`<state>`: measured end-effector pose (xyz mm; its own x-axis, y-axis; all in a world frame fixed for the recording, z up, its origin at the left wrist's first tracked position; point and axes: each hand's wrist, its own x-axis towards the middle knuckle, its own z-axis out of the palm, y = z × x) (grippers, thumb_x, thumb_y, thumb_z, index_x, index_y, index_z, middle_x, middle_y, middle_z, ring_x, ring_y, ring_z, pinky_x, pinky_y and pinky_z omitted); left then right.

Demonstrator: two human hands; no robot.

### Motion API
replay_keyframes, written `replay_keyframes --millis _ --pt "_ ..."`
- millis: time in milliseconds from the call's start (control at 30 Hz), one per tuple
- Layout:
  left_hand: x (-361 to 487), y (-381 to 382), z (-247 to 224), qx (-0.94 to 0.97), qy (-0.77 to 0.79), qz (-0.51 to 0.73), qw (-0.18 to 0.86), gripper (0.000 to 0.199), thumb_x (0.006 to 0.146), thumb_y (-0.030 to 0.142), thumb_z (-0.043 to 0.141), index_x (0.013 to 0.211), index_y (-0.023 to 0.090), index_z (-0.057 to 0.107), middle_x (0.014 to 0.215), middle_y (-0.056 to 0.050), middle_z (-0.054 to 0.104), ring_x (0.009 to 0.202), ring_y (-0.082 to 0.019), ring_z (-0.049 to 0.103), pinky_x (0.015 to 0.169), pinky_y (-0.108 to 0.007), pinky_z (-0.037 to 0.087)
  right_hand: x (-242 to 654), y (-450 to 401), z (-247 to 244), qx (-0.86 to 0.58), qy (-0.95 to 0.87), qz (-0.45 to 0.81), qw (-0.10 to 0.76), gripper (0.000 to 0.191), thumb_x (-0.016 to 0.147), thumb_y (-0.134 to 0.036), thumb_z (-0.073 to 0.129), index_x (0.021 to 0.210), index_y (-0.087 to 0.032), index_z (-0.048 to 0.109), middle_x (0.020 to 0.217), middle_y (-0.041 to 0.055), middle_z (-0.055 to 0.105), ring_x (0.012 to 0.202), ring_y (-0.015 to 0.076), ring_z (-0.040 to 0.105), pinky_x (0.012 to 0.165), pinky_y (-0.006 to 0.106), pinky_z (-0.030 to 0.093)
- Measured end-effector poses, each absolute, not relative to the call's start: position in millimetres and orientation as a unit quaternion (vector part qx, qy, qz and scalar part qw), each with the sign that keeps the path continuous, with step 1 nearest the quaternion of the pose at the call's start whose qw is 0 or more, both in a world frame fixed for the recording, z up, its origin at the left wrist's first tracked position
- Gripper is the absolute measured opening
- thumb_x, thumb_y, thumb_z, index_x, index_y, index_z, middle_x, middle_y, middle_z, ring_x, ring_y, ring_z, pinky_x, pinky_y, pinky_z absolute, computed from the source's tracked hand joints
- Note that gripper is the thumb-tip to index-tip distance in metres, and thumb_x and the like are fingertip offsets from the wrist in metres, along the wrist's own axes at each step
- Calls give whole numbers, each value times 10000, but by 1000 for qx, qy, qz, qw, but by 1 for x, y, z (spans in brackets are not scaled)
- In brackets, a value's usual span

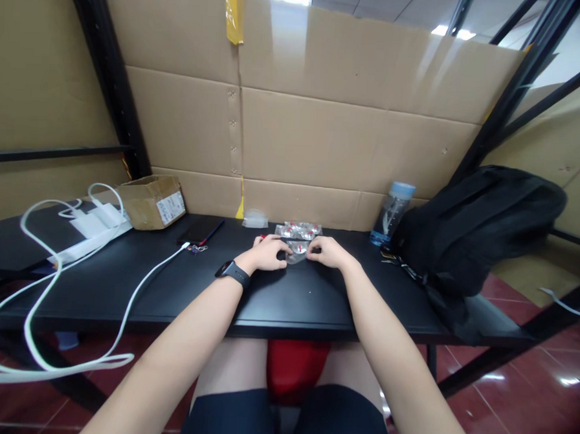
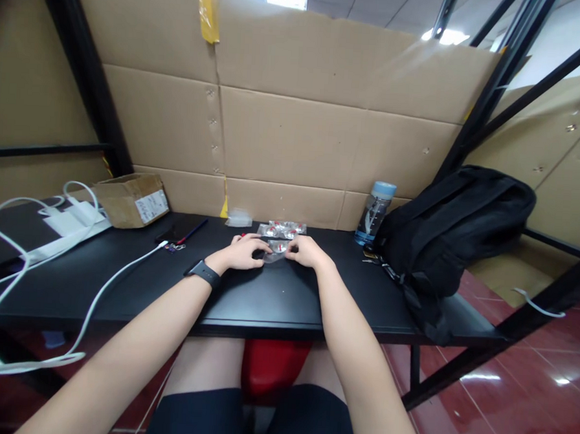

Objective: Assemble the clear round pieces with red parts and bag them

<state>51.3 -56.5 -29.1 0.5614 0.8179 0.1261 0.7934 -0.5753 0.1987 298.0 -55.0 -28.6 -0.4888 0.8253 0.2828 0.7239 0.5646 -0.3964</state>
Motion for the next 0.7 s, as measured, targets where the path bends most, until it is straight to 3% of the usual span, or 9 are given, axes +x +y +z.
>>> replay_keyframes --millis 167,400,500,600,700 --pt "54 -60 -24 863 467 180 67 258 852 468 611 983 311 769 1280 -13 683 1261 -320 469 1033 -492 352 297 -48 -30 -466 -837 141 248 84 831 -214 692 765 -190 737 889 27 748 887 184 663 869 284 468" --pt "61 -55 -28 810 544 210 69 267 855 464 597 784 279 775 1132 -24 729 1160 -322 524 983 -488 393 294 -48 -30 -511 -821 96 237 134 806 -203 680 672 -191 685 900 43 711 962 213 634 933 327 453" --pt "62 -54 -33 810 545 213 33 331 852 508 593 717 257 762 1043 -60 730 1116 -326 534 976 -495 388 287 -54 -30 -521 -805 48 280 38 759 -197 718 794 -194 701 965 62 678 971 228 621 917 345 468" --pt "65 -56 -35 813 541 218 -3 379 851 555 592 721 244 765 1013 -89 718 1092 -324 535 978 -489 382 279 -58 -29 -459 -823 30 333 225 735 -143 716 955 -195 713 1113 80 645 1058 225 607 957 340 457" --pt "66 -58 -35 811 544 216 -25 386 860 572 584 765 241 759 1029 -97 708 1105 -324 525 978 -481 378 270 -61 -29 -426 -854 38 295 181 767 -182 713 939 -230 740 1150 62 670 1109 243 602 1002 382 421"
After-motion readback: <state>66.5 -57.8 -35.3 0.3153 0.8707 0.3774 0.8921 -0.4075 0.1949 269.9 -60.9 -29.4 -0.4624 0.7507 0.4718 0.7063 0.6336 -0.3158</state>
